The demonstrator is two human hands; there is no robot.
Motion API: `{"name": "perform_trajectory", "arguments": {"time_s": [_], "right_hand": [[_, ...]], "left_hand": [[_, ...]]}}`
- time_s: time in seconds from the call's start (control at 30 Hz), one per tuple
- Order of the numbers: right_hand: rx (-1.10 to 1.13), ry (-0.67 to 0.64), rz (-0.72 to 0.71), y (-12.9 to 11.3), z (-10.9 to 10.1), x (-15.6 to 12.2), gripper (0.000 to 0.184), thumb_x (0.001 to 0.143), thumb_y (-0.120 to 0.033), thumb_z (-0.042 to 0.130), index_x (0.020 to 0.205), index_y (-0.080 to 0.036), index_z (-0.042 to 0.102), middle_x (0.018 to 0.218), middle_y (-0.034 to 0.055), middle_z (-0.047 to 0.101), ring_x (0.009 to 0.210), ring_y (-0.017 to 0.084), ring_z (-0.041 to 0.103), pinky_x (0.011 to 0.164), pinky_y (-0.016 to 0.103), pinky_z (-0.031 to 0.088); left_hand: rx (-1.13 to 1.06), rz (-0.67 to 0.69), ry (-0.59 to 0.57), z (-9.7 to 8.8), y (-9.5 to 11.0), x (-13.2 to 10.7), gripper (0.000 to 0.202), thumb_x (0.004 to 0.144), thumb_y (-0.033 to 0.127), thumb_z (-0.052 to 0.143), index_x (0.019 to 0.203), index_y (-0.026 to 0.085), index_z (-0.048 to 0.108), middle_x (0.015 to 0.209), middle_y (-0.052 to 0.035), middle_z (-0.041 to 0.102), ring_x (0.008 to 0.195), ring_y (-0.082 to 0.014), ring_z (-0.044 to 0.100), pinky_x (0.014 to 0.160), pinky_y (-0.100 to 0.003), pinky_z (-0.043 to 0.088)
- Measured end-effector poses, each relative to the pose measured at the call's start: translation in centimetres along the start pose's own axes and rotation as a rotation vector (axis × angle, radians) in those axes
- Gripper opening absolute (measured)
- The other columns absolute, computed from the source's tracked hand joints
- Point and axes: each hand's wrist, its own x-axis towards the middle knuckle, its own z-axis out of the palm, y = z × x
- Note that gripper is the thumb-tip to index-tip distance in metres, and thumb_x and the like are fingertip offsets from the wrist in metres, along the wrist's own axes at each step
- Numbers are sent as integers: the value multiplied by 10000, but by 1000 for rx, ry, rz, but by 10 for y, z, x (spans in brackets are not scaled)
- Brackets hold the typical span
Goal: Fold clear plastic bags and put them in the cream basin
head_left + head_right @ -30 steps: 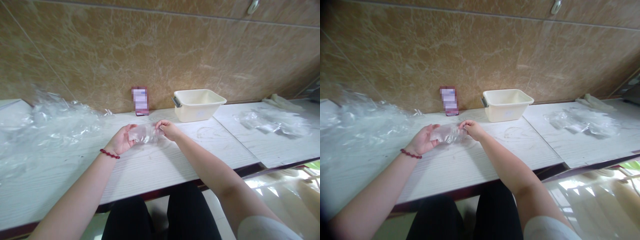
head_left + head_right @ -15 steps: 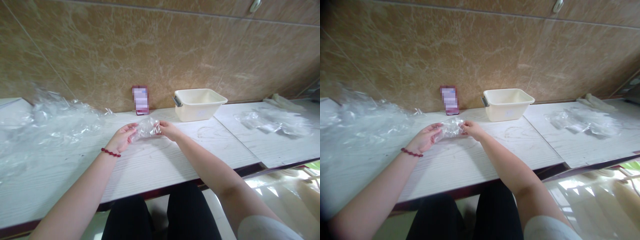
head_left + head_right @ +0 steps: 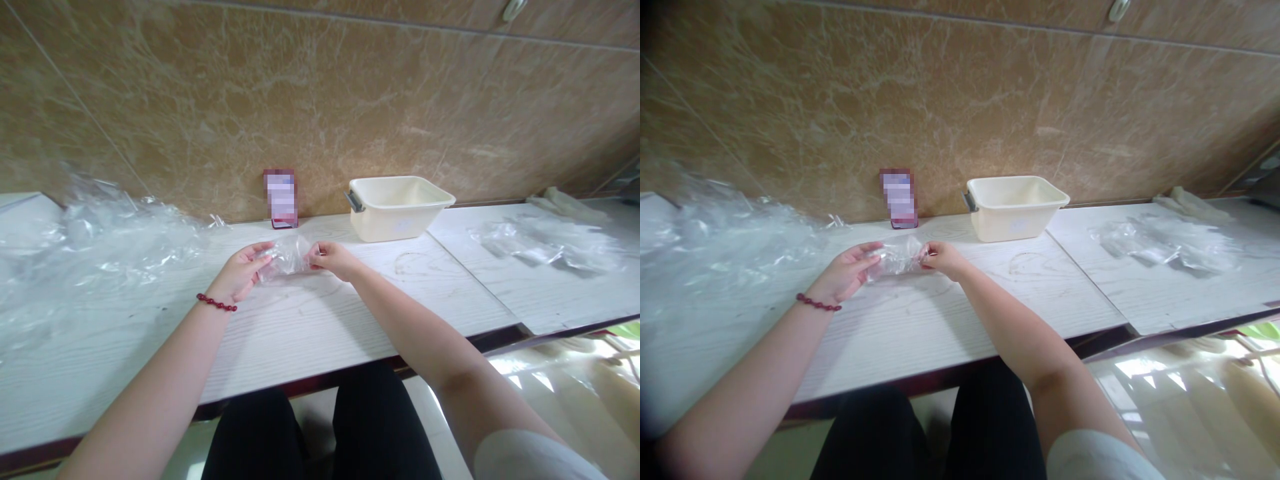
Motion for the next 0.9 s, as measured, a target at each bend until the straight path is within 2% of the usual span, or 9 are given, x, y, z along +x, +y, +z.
{"name": "perform_trajectory", "arguments": {"time_s": [0.23, 0.33, 0.4, 0.5, 0.57, 0.67, 0.77, 0.83, 0.9], "right_hand": [[195, -17, 65, -1, 3, -4, 514, 567, -150, 641, 1003, -231, 382, 688, -48, 551, 544, 55, 506, 460, 156, 363], [61, 58, 123, 4, -3, 2, 438, 618, -158, 605, 996, -203, 389, 656, -28, 569, 497, 62, 499, 443, 167, 354], [-153, 125, 146, 5, -10, 5, 354, 645, -178, 588, 957, -191, 421, 646, -6, 584, 508, 91, 517, 477, 209, 388], [-546, 312, -55, -1, -13, 3, 253, 708, -201, 529, 952, -183, 464, 814, 65, 612, 747, 161, 567, 691, 312, 424], [-719, 349, -265, -5, -7, -2, 252, 770, -230, 445, 1015, -173, 467, 1006, 104, 572, 957, 183, 514, 845, 345, 358], [-840, 96, -425, -2, 15, -10, 375, 820, -315, 352, 1160, -164, 402, 1197, 117, 459, 1132, 189, 389, 938, 356, 276], [-988, -152, -417, 13, 37, -13, 491, 810, -400, 359, 1243, -170, 329, 1313, 103, 319, 1224, 219, 247, 983, 411, 188], [-1102, -171, -348, 23, 44, -12, 527, 796, -436, 374, 1255, -182, 322, 1332, 93, 284, 1237, 240, 209, 996, 445, 125], [-1183, -99, -270, 29, 42, -10, 541, 790, -455, 376, 1256, -185, 328, 1340, 93, 263, 1243, 254, 184, 999, 463, 78]], "left_hand": [[43, -25, -73, -3, -2, 1, 379, 601, 104, 648, 965, 173, 571, 759, -9, 617, 635, -83, 569, 589, -190, 469], [132, -54, -11, -5, -4, 2, 461, 585, 95, 654, 1027, 168, 546, 760, -21, 614, 612, -90, 574, 570, -196, 464], [220, -97, 49, -6, -7, 3, 504, 566, 80, 657, 1048, 160, 537, 748, -28, 613, 591, -102, 580, 534, -194, 452], [343, -149, 101, -6, -12, 3, 532, 546, 84, 661, 1058, 151, 535, 716, -29, 616, 564, -107, 579, 483, -176, 420], [395, -160, 100, -4, -15, 2, 552, 540, 102, 663, 1073, 150, 529, 690, -25, 618, 531, -102, 564, 451, -167, 394], [411, -156, 70, 1, -19, -1, 588, 525, 94, 658, 1093, 155, 521, 712, -32, 632, 508, -98, 545, 436, -171, 378], [349, -156, -3, 7, -20, -4, 576, 513, 77, 652, 1071, 165, 543, 745, -33, 640, 509, -96, 535, 449, -179, 383], [359, -165, 3, 8, -20, -4, 584, 515, 86, 654, 1082, 162, 539, 659, -8, 627, 446, -80, 494, 410, -169, 350], [427, -180, 45, 7, -21, -4, 629, 522, 99, 657, 1130, 149, 503, 529, 29, 576, 382, -67, 440, 367, -158, 293]]}}
